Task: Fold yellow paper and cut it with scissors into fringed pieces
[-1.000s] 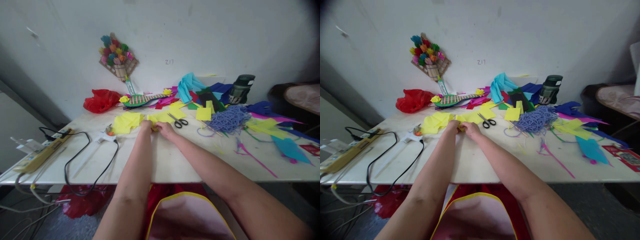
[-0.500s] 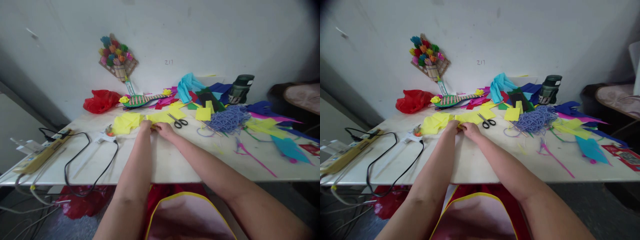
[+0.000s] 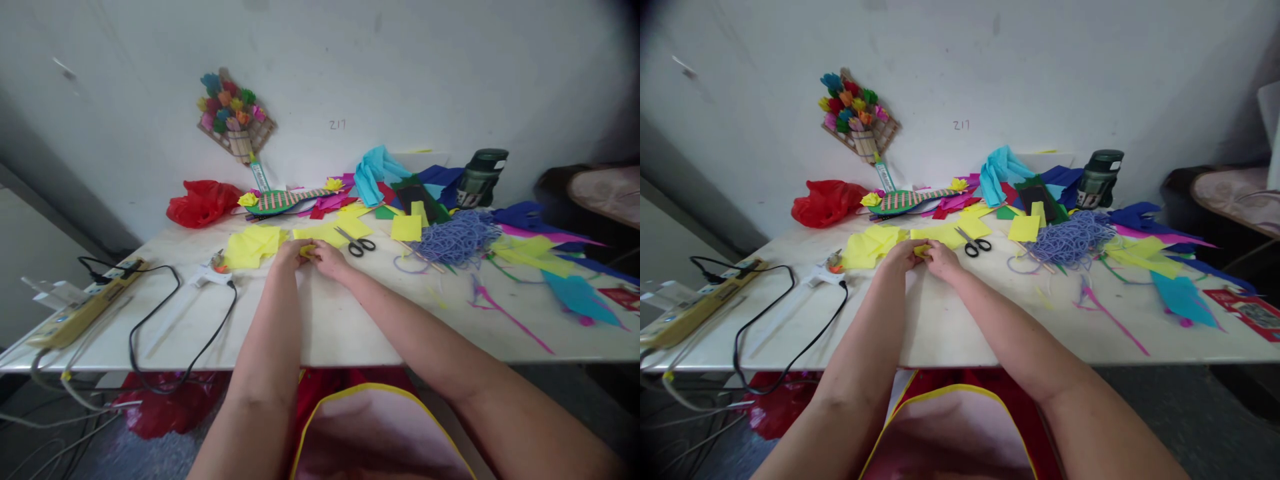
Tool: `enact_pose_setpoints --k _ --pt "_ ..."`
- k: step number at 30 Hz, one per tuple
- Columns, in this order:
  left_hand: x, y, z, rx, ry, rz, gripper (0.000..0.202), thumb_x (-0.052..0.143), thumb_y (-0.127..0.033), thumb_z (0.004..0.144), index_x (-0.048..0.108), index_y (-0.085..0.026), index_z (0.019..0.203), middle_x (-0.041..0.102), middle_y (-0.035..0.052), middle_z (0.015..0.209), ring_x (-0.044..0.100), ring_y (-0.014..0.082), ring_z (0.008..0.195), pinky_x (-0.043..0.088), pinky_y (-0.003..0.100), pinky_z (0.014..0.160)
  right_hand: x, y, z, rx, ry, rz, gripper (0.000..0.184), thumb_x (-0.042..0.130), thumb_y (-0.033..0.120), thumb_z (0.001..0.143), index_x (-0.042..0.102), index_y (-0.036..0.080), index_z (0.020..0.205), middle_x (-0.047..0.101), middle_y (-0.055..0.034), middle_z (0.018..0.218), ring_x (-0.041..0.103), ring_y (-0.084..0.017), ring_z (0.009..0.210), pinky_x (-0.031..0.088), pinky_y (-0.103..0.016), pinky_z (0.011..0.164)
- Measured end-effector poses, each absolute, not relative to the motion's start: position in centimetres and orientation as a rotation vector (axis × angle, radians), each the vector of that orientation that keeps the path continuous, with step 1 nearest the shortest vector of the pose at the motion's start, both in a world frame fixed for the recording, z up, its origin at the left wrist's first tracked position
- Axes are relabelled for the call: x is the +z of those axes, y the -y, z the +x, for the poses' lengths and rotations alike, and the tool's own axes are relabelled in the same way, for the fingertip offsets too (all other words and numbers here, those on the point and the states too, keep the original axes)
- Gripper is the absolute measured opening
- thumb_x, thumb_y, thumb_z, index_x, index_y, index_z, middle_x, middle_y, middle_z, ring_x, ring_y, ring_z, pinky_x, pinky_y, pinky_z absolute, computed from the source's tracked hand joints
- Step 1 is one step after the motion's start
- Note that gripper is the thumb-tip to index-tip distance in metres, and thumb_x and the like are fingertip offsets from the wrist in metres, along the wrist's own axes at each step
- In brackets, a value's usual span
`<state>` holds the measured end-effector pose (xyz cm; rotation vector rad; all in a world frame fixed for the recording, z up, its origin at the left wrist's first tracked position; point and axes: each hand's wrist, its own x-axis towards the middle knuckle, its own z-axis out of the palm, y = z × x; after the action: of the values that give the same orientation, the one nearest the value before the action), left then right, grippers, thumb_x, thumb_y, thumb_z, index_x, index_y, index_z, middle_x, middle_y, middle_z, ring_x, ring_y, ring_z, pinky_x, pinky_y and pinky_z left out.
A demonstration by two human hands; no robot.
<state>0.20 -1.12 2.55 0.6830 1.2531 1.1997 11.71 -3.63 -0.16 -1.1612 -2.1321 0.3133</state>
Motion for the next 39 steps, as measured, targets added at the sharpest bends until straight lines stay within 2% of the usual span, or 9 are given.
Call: enact_pose_setpoints --k 5,11,17,20,24,28,31,39 --pt "3.1 1.9 -0.2 1.094 -1.114 0.734 0.016 0.056 0.006 0.063 0.054 -0.008 0.071 0.056 0.0028 0.056 0.056 0.0102 0.049 0.047 0.021 0.051 -0.6 3.1 11.7 0.284 2.129 -1.136 0.025 0.051 0.008 0.072 0.067 0.017 0.089 0.053 -0.0065 0.118 0.049 -0.018 0.107 0.04 -0.03 0.091" --pt "2.5 1.2 -0.2 1.143 -1.288 0.721 0.02 0.054 0.009 0.063 0.053 -0.01 0.07 0.051 0.0 0.049 0.056 0.0118 0.048 0.047 0.022 0.052 -0.4 3.3 11.6 0.297 2.094 -1.119 0.022 0.052 0.008 0.071 0.069 0.017 0.083 0.054 -0.0065 0.118 0.052 -0.017 0.105 0.04 -0.029 0.091" --pt "3.2 1.6 -0.2 1.13 -1.324 0.688 0.026 0.048 0.009 0.066 0.054 -0.014 0.077 0.056 0.0009 0.056 0.061 0.0155 0.063 0.052 0.028 0.061 0.5 2.8 13.2 0.26 1.913 -1.238 0.027 0.046 0.005 0.072 0.068 0.017 0.081 0.062 -0.0055 0.104 0.057 -0.013 0.095 0.042 -0.025 0.088" --pt "3.4 2.0 -0.4 1.132 -1.242 0.66 0.029 0.045 0.009 0.067 0.054 -0.014 0.081 0.058 0.0025 0.061 0.062 0.0169 0.07 0.053 0.031 0.065 1.1 2.6 14.7 0.22 1.843 -1.404 0.032 0.043 0.001 0.071 0.067 0.015 0.087 0.063 -0.0051 0.103 0.055 -0.013 0.099 0.039 -0.024 0.09" --pt "3.4 2.0 -0.4 1.156 -1.218 0.648 0.03 0.046 0.01 0.066 0.053 -0.015 0.081 0.06 0.0039 0.067 0.062 0.0181 0.077 0.052 0.033 0.069 2.2 3.0 16.8 0.053 1.841 -1.67 0.031 0.043 0.01 0.074 0.064 0.016 0.097 0.06 -0.0074 0.104 0.053 -0.018 0.097 0.041 -0.028 0.084" --pt "3.2 2.0 -0.3 1.197 -1.233 0.687 0.028 0.047 0.01 0.065 0.052 -0.015 0.077 0.06 0.0046 0.07 0.062 0.0181 0.078 0.052 0.032 0.07 3.4 3.3 18.5 -0.161 1.93 -1.978 0.027 0.048 0.018 0.074 0.064 0.013 0.095 0.056 -0.015 0.102 0.049 -0.025 0.1 0.04 -0.034 0.08" --pt "3.2 2.1 -0.2 1.185 -1.259 0.737 0.027 0.049 0.01 0.063 0.051 -0.014 0.075 0.06 0.0051 0.07 0.062 0.0189 0.077 0.052 0.034 0.068 3.9 3.0 19.1 -0.109 1.967 -2.164 0.033 0.052 0.027 0.073 0.063 0.009 0.098 0.056 -0.018 0.1 0.05 -0.029 0.097 0.04 -0.037 0.078" --pt "3.3 2.0 0.1 1.19 -1.376 0.734 0.029 0.058 0.008 0.059 0.051 -0.014 0.076 0.057 0.0035 0.064 0.062 0.0205 0.072 0.05 0.034 0.064 4.9 3.4 19.1 -0.023 2.061 -2.217 0.033 0.05 0.028 0.073 0.062 0.013 0.1 0.06 -0.016 0.103 0.053 -0.027 0.098 0.038 -0.037 0.079"
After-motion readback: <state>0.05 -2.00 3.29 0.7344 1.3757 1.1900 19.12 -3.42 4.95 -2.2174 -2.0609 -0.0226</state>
